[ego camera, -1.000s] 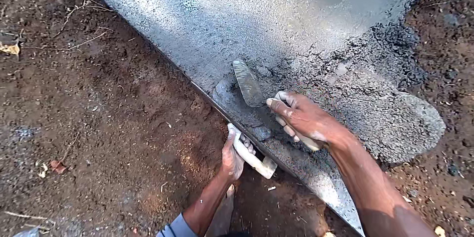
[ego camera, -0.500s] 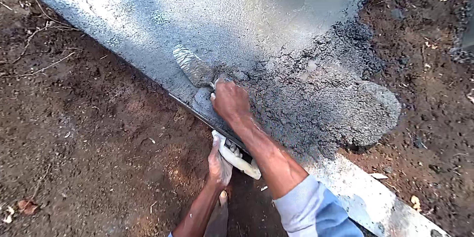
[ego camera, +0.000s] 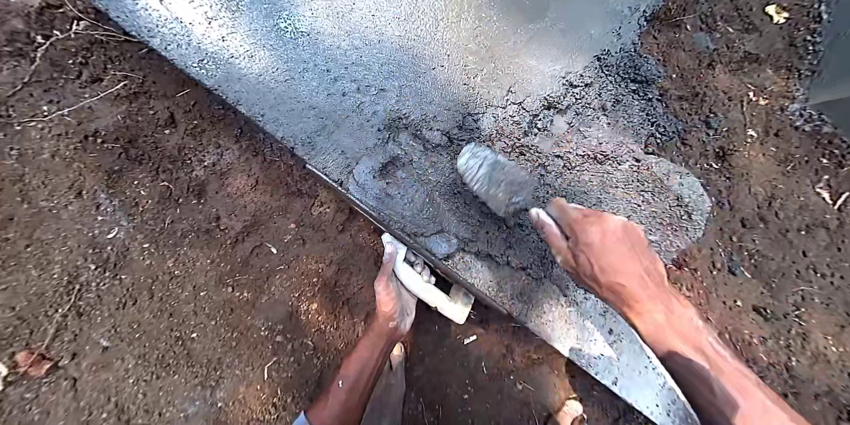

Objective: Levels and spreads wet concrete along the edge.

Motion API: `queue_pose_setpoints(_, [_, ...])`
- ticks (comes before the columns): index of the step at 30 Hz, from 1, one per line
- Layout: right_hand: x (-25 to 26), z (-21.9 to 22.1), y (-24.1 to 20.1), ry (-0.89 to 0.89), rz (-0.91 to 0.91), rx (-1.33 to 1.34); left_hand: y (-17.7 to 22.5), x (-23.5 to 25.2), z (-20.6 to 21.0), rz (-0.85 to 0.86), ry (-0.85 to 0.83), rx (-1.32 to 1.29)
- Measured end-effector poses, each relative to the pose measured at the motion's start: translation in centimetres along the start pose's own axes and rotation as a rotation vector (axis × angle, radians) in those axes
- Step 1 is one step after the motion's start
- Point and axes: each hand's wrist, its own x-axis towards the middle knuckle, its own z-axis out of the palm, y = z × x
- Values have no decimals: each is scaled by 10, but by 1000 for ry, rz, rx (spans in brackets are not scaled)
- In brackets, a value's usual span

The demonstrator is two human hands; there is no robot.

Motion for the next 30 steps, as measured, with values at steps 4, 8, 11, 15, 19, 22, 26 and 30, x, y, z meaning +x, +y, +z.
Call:
queue_pose_setpoints(4, [12,37,-13,-204,-167,-31,1,-1,1,-7,18,10])
queue_pose_setpoints(8, [67,36,-30,-358,-94,-50,1,-2,2,1,25,33])
queue_pose_setpoints(11, [98,33,-35,-395,-111,-45,1,-2,4,4,31,24])
queue_pose_setpoints(15, [123,32,-36,-395,-117,-47,1,-3,2,-7,27,10])
queue_pose_setpoints(19, [146,20,-54,-582,88,118,1,-2,2,-9,21,6])
queue_pose_setpoints(22, [149,13,-72,-730,62,242,0,-3,2,-8,21,17])
queue_pose_setpoints(26, [137,12,-92,-812,-24,265,1,-3,2,-7,14,24])
queue_pose_setpoints(30, [134,14,-94,-836,-154,182,1,-3,1,-19,0,33])
